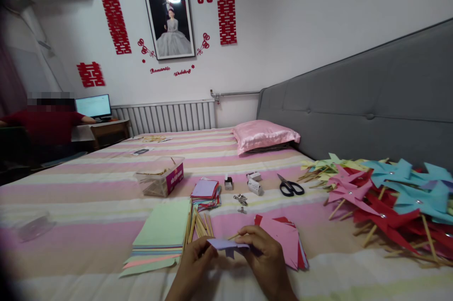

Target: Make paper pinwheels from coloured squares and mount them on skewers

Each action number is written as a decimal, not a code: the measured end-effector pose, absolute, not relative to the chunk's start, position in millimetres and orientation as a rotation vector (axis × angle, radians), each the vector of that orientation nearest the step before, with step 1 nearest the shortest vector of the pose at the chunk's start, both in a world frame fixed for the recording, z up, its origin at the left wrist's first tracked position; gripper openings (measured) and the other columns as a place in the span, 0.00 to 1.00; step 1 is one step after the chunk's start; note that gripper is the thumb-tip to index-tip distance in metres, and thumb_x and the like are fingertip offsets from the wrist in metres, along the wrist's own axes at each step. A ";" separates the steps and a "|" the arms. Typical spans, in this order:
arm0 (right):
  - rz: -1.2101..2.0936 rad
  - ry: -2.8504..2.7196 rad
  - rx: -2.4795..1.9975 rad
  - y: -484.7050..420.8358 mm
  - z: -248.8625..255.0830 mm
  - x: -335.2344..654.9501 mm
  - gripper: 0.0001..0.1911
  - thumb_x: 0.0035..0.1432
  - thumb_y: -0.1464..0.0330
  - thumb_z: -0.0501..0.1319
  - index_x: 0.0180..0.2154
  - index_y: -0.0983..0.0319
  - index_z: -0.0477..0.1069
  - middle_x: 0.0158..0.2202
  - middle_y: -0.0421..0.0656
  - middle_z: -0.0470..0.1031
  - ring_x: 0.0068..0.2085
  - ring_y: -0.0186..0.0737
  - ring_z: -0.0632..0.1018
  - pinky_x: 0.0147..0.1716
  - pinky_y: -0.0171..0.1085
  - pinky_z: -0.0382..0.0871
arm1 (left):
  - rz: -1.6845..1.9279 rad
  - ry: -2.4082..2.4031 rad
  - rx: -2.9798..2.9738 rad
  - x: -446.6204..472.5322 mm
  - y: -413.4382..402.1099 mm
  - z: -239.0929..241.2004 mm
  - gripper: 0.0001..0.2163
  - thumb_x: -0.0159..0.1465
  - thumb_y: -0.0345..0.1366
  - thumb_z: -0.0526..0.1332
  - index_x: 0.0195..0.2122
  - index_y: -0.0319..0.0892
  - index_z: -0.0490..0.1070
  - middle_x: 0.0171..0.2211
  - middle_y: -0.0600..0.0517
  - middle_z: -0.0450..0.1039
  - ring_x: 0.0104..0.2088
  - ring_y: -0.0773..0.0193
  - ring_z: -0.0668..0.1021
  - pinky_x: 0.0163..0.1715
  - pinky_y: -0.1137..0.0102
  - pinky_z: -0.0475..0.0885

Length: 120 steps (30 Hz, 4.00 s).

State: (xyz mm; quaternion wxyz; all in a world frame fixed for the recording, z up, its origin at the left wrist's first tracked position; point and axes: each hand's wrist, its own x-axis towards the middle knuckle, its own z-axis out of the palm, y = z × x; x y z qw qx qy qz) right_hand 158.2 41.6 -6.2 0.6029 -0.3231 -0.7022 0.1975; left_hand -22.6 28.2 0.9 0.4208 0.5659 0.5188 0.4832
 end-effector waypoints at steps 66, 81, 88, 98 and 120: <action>0.975 -1.182 -0.711 17.5 21.4 148.0 0.03 0.41 0.68 0.68 0.22 0.60 0.76 0.26 0.45 0.80 0.30 0.45 0.80 0.29 0.35 0.76 | 1.274 0.908 1.021 -1.2 28.0 -30.1 0.13 0.47 0.43 0.67 0.21 0.36 0.72 0.19 0.54 0.67 0.22 0.70 0.64 0.27 0.74 0.57; 1.031 -1.097 -0.712 12.2 26.8 145.0 0.07 0.41 0.64 0.68 0.21 0.61 0.74 0.26 0.45 0.80 0.29 0.43 0.80 0.27 0.35 0.75 | 1.342 0.904 1.022 3.0 24.3 -13.8 0.12 0.45 0.43 0.68 0.21 0.38 0.75 0.17 0.56 0.68 0.21 0.71 0.63 0.25 0.75 0.56; 1.108 -1.014 -0.643 12.9 26.4 143.1 0.06 0.40 0.67 0.69 0.21 0.61 0.74 0.25 0.43 0.79 0.26 0.38 0.78 0.21 0.28 0.71 | 1.368 0.897 0.991 5.5 21.7 -9.3 0.12 0.43 0.43 0.69 0.20 0.38 0.75 0.16 0.56 0.67 0.21 0.71 0.62 0.25 0.75 0.56; 1.091 -1.010 -0.681 17.5 19.3 146.4 0.09 0.40 0.67 0.69 0.22 0.62 0.70 0.25 0.42 0.78 0.26 0.39 0.77 0.23 0.31 0.70 | 1.356 0.876 0.988 7.4 20.2 -8.9 0.11 0.41 0.41 0.70 0.20 0.37 0.76 0.16 0.55 0.69 0.21 0.70 0.65 0.25 0.75 0.57; 1.212 -0.772 -0.999 36.0 11.7 150.1 0.22 0.45 0.54 0.63 0.38 0.62 0.68 0.35 0.44 0.77 0.31 0.37 0.76 0.25 0.30 0.67 | 1.337 0.910 0.629 10.3 19.2 -20.0 0.17 0.36 0.40 0.73 0.25 0.37 0.74 0.19 0.53 0.73 0.19 0.74 0.71 0.21 0.79 0.61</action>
